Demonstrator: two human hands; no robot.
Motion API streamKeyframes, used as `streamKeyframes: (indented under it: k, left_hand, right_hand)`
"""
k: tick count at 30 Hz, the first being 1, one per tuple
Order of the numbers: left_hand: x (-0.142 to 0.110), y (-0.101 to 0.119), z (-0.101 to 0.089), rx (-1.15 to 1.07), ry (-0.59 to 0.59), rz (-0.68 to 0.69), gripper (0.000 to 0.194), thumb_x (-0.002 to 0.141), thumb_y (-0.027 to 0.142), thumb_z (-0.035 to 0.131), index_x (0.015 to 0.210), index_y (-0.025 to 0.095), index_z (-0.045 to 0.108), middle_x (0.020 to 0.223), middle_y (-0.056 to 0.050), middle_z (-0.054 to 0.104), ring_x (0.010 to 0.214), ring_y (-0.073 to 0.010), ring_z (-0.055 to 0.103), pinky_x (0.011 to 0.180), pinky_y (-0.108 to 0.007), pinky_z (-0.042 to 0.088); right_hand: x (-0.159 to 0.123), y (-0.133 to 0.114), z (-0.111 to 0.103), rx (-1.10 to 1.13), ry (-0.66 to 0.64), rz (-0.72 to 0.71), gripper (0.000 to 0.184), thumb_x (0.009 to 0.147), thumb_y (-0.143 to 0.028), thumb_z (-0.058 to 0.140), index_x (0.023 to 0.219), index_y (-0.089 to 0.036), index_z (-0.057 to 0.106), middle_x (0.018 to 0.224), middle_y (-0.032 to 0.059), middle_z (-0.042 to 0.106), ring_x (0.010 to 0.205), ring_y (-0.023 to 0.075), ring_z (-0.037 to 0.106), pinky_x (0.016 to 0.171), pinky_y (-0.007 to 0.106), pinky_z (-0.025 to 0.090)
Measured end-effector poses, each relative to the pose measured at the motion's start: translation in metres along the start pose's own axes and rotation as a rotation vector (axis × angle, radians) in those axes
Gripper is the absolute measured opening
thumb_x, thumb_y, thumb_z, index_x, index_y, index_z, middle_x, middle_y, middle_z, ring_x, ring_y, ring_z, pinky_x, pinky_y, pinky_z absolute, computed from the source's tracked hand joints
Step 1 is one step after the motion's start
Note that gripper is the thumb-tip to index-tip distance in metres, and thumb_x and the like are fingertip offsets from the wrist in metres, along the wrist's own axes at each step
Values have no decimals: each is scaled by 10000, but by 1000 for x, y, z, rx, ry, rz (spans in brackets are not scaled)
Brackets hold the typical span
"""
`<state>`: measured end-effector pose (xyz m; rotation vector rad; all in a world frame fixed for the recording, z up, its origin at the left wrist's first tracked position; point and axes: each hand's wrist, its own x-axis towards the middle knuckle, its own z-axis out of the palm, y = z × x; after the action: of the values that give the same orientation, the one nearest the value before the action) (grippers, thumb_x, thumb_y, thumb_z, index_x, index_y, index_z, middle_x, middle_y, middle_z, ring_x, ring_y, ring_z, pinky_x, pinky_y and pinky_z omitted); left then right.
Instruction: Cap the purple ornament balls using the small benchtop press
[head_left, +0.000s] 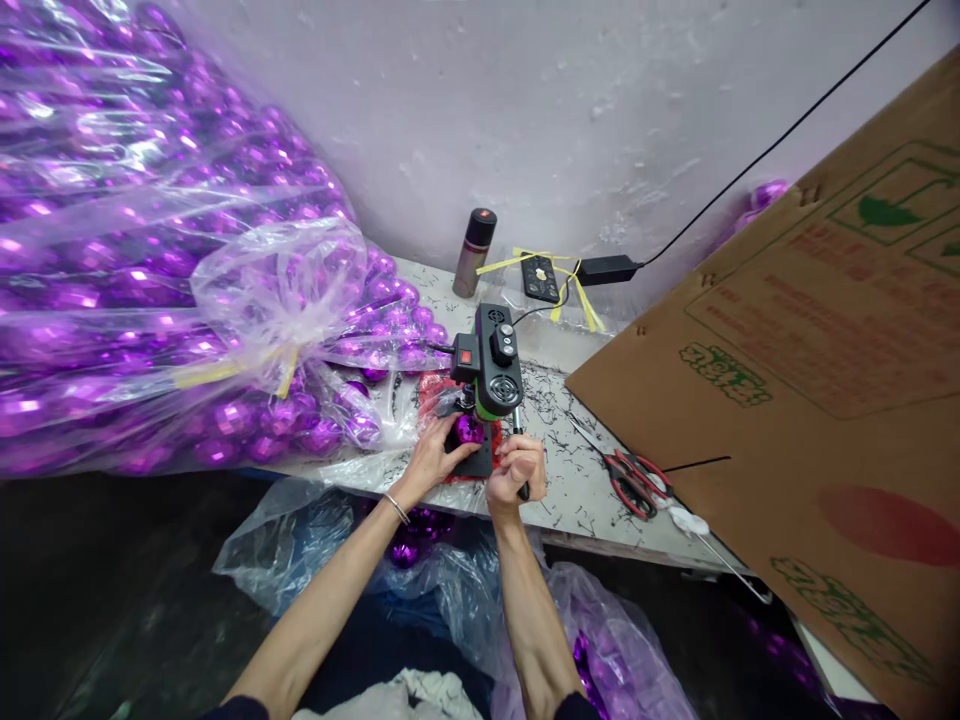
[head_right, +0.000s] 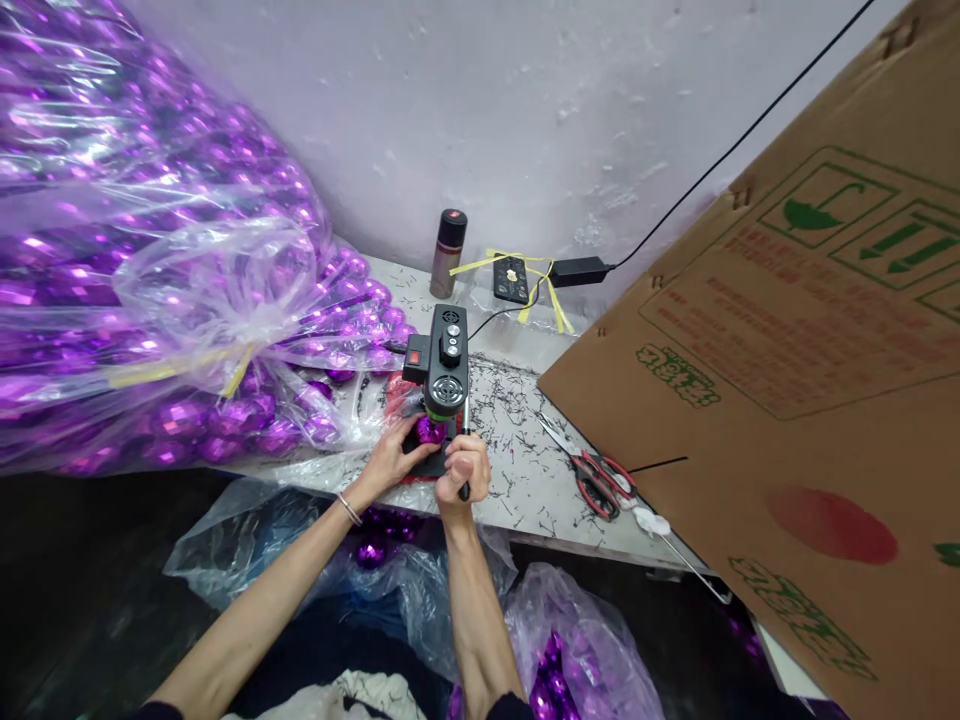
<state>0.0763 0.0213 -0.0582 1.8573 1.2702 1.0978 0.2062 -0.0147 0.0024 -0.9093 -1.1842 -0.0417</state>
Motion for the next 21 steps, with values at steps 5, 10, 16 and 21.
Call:
streamKeyframes:
  k: [5, 10, 16, 21]
  left_hand:
    - [2, -2, 1, 12, 10, 6, 543, 940, 456, 801, 1388, 188, 653, 1307, -156, 761, 1234, -333, 732, 1071, -502, 590]
    - [8, -1, 3, 10, 8, 13, 544, 928, 444, 813, 1378, 188, 644, 1316, -157, 755, 1252, -342, 726, 1085, -524, 588]
    - [-43, 2, -12, 57, -10, 153, 569, 980, 394, 749, 1478, 211, 544, 1442, -171, 688, 1357, -337, 679, 1153, -538, 555]
    - [-68, 1, -66, 199, 87, 178, 753, 949, 601, 736, 1549, 210, 504, 1532, -188, 633, 1421, -363, 624, 1193, -540, 522]
  right_hand:
    - [-2, 4, -3, -26, -67, -53, 445, 1107, -411, 394, 702, -245, 474, 700, -22, 552, 612, 138, 572, 624, 319, 480]
    - [27, -15, -2, -52, -59, -2, 456, 1112, -366, 392, 676, -247, 457, 657, -27, 530, 601, 133, 554, 597, 301, 430]
    - [69, -51, -2, -42, -138, 191, 485, 1090, -395, 492, 632, -236, 475, 623, -39, 512, 617, 123, 541, 626, 292, 421]
    - [53, -45, -4, -27, -116, 119, 494, 1093, -378, 481, 622, -231, 492, 607, -35, 511, 654, 135, 590, 651, 295, 451]
